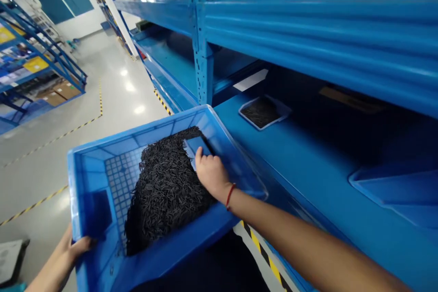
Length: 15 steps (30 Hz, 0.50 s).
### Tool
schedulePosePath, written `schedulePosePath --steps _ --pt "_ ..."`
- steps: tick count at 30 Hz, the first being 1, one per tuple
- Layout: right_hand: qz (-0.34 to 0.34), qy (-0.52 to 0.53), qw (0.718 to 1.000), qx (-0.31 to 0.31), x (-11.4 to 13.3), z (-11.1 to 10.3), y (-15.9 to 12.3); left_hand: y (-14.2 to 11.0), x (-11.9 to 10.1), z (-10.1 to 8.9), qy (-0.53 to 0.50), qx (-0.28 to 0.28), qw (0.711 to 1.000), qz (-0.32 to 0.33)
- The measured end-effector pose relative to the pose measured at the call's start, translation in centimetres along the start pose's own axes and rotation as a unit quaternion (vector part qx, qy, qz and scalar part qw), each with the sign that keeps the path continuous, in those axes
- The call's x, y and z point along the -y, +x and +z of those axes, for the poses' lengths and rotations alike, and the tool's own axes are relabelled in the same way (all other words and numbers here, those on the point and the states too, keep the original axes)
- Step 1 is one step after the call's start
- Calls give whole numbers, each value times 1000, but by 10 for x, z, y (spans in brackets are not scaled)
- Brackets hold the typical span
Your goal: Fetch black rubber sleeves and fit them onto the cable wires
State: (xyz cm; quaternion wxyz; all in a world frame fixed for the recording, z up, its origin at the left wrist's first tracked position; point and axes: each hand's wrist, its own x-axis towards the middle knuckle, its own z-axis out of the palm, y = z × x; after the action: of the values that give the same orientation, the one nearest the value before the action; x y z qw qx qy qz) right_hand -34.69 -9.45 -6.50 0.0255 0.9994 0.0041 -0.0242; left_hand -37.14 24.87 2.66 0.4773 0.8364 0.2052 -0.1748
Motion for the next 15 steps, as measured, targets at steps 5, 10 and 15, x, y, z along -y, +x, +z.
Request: schedulePosePath --steps 5,10,15 --pt "-76 52 996 10 44 10 -14 6 2 -3 28 29 999 -12" --pt "-26 98 994 46 52 36 -14 11 9 -7 62 35 997 -8" --pt "15 125 990 66 44 52 -11 8 3 -4 68 45 996 -18"
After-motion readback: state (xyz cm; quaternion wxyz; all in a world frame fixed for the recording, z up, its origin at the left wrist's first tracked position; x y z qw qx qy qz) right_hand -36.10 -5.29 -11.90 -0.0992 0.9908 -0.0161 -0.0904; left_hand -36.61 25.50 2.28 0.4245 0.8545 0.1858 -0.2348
